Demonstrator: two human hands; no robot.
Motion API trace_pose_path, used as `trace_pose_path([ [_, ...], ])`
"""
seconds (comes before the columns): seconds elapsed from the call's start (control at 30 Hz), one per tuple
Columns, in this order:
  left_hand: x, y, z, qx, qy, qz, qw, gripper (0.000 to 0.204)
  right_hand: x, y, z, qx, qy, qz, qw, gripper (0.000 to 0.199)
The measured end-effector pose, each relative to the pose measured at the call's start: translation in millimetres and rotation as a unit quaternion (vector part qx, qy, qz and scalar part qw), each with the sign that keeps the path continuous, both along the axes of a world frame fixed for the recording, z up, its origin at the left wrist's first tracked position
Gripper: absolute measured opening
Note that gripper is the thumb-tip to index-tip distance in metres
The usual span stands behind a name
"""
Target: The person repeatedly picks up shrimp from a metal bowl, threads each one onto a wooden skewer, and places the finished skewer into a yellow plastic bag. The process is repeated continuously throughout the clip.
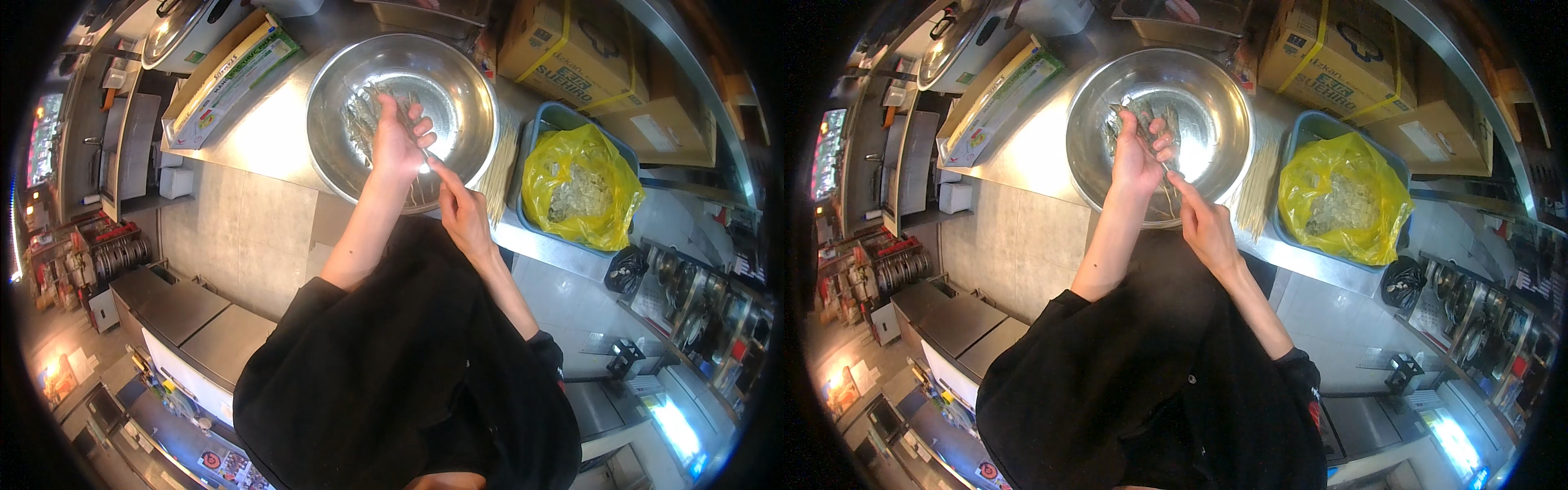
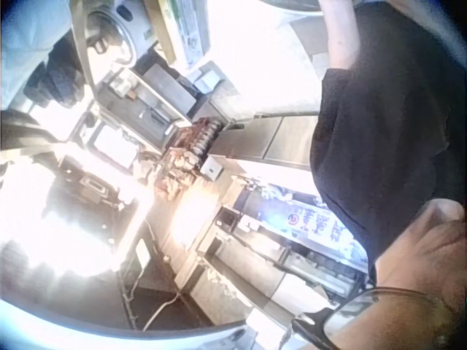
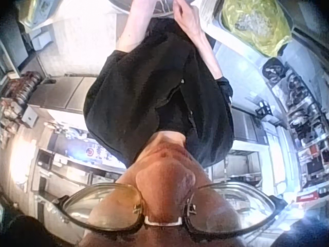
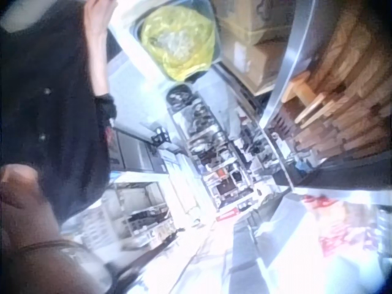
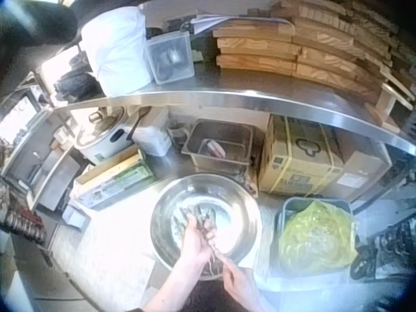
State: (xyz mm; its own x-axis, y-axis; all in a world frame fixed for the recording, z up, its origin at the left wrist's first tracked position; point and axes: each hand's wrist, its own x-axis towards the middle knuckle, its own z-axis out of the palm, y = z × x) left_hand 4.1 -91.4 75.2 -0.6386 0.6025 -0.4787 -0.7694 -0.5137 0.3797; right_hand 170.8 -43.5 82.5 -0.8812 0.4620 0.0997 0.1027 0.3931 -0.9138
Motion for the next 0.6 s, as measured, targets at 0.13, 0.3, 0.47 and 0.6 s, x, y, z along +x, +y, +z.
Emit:
trace_pose_path([
  [0.13, -3.5, -1.1, -0.8, -0.003, 0.005, 0.004, 1.0, 0.042, 0.8, -0.7, -1.4, 0.006, 0.008, -0.003, 1.0, 0.047],
  [0.3, -1.2, 0.1, 2.2, -0.005, 0.026, 0.008, 1.0, 0.042, -4.2, 0.4, 15.3, -0.021, -0.046, 0.002, 0.999, 0.056],
  [0.47, 7.2, 2.9, 10.4, -0.02, 0.039, 0.011, 0.999, 0.042, -7.7, -3.3, 10.3, -0.035, -0.008, -0.016, 0.999, 0.05],
  [0.6, 14.0, 4.5, 9.2, -0.026, 0.029, -0.004, 0.999, 0.042, -12.5, -2.3, 15.5, -0.044, -0.023, -0.026, 0.998, 0.039],
])
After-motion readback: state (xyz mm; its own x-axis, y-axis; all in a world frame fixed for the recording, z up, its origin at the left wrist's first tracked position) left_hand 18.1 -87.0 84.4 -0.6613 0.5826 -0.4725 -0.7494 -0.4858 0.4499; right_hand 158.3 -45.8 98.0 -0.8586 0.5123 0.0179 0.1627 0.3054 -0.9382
